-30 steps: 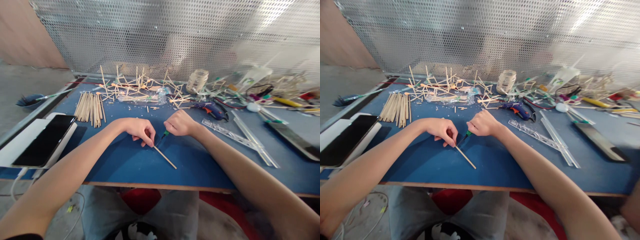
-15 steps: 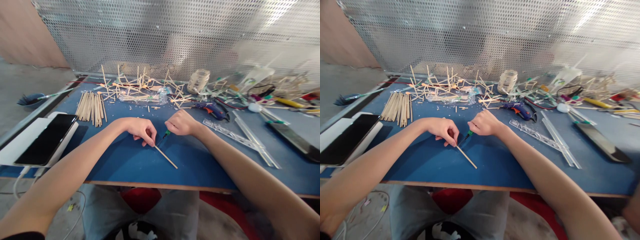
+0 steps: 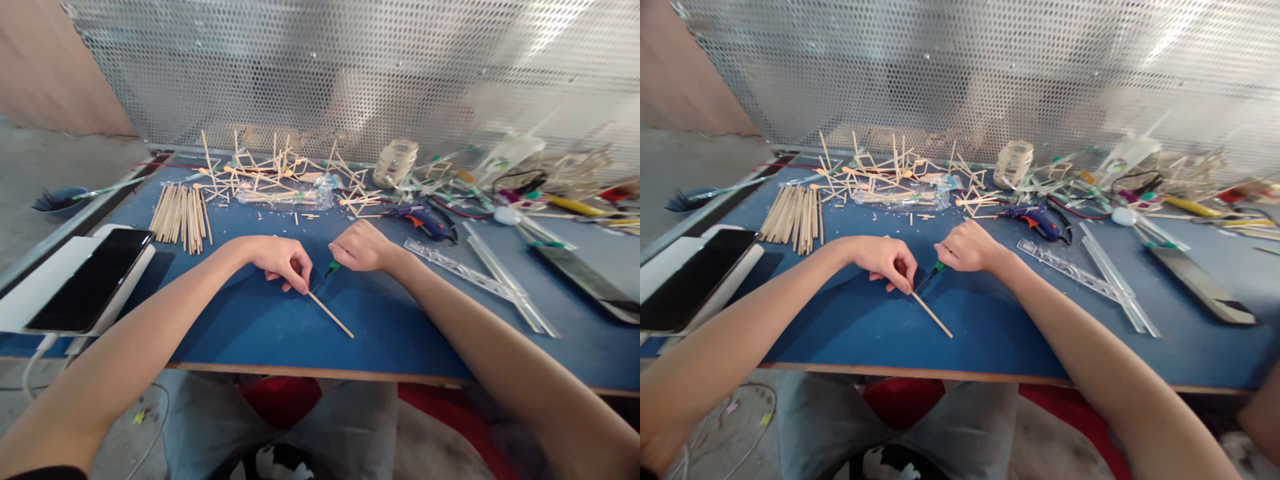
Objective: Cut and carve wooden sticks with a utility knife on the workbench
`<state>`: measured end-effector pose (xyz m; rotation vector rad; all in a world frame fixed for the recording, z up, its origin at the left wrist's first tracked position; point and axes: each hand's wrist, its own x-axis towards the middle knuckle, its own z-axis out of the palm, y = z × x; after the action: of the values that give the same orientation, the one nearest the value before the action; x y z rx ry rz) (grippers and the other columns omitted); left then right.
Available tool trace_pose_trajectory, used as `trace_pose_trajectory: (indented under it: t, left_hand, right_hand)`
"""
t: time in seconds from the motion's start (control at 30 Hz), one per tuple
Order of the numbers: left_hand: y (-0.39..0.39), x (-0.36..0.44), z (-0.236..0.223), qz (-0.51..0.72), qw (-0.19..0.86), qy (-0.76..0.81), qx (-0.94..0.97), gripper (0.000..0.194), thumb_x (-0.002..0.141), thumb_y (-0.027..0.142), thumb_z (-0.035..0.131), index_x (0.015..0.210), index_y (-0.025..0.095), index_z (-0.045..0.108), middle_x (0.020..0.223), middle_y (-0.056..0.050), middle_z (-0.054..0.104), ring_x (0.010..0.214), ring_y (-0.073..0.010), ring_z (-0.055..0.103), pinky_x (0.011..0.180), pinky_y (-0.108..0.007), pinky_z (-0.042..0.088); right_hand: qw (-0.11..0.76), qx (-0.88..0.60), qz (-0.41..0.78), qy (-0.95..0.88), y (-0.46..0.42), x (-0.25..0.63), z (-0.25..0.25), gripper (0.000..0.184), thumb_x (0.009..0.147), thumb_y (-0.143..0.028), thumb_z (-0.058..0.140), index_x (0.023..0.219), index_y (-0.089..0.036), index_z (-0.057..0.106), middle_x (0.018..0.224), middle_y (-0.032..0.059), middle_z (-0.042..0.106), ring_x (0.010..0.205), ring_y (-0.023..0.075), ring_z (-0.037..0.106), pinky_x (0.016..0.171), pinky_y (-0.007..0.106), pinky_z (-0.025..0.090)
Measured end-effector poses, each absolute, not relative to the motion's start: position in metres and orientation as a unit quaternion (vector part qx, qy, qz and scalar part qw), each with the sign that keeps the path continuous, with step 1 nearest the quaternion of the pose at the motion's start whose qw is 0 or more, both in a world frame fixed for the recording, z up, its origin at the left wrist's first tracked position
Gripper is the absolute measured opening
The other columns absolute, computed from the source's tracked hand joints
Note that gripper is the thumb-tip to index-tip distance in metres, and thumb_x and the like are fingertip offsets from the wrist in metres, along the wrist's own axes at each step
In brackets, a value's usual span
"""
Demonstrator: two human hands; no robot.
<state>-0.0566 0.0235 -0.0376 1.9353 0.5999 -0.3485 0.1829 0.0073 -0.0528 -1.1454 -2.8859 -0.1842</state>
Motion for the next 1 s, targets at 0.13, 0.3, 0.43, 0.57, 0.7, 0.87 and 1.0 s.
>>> trace_pose_trajectory:
  t: [0.13,0.3,0.43,0.57,0.7,0.87,1.0]
  left_hand:
    - [0.023,-0.057,-0.037,-0.147,0.517,0.250,0.805,0.028,0.080,0.046,0.075,0.089,0.020,0.074,0.066,0.001,0.069,0.041,-0.0065,0.048,0.041,-0.019,0.038]
    - [0.023,-0.057,-0.037,-0.145,0.519,0.248,0.805,0.028,0.080,0.046,0.075,0.089,0.020,0.074,0.066,0.001,0.069,0.041,-0.0064,0.048,0.041,-0.018,0.038]
    - [0.024,-0.057,-0.039,-0.142,0.521,0.244,0.805,0.027,0.080,0.045,0.075,0.088,0.019,0.074,0.064,0.002,0.068,0.040,-0.0061,0.047,0.041,-0.019,0.037]
    - [0.025,-0.056,-0.041,-0.141,0.524,0.238,0.806,0.029,0.078,0.046,0.077,0.086,0.018,0.074,0.059,0.003,0.062,0.038,-0.0059,0.043,0.039,-0.020,0.033]
    - [0.025,-0.055,-0.042,-0.134,0.528,0.236,0.805,0.029,0.077,0.046,0.078,0.084,0.018,0.074,0.056,0.004,0.058,0.038,-0.0063,0.042,0.038,-0.021,0.032]
    - [0.027,-0.055,-0.045,-0.135,0.532,0.229,0.804,0.031,0.077,0.049,0.078,0.084,0.019,0.075,0.056,0.004,0.055,0.038,-0.0065,0.043,0.037,-0.021,0.031]
    - [0.029,-0.055,-0.047,-0.136,0.531,0.228,0.805,0.033,0.076,0.050,0.079,0.085,0.018,0.075,0.056,0.004,0.055,0.038,-0.0065,0.042,0.036,-0.020,0.031]
  right_hand:
    - [0.010,-0.369,-0.060,-0.927,0.007,0.183,-0.052,0.054,0.095,-0.033,0.030,0.060,-0.017,0.067,0.062,0.0100,0.069,0.051,0.0133,0.045,0.060,0.036,0.015]
    - [0.003,-0.371,-0.067,-0.926,0.006,0.183,-0.051,0.054,0.096,-0.032,0.029,0.060,-0.017,0.067,0.064,0.0106,0.070,0.052,0.0139,0.046,0.059,0.035,0.016]
    - [0.012,-0.351,-0.071,-0.934,0.002,0.179,-0.051,0.055,0.096,-0.031,0.029,0.061,-0.017,0.068,0.063,0.0100,0.070,0.052,0.0139,0.047,0.060,0.035,0.016]
    - [0.020,-0.320,-0.082,-0.944,-0.001,0.173,-0.052,0.053,0.096,-0.032,0.032,0.065,-0.017,0.071,0.064,0.0100,0.070,0.054,0.0148,0.049,0.060,0.035,0.017]
    - [0.037,-0.312,-0.092,-0.945,0.001,0.171,-0.053,0.052,0.095,-0.030,0.033,0.060,-0.017,0.068,0.062,0.0099,0.069,0.053,0.0147,0.048,0.059,0.034,0.017]
    - [0.062,-0.284,-0.110,-0.951,0.003,0.170,-0.055,0.052,0.096,-0.031,0.032,0.058,-0.017,0.066,0.060,0.0093,0.069,0.052,0.0148,0.047,0.059,0.034,0.018]
    - [0.074,-0.267,-0.103,-0.955,0.004,0.165,-0.057,0.051,0.095,-0.030,0.033,0.058,-0.017,0.066,0.060,0.0090,0.069,0.053,0.0145,0.047,0.059,0.034,0.020]
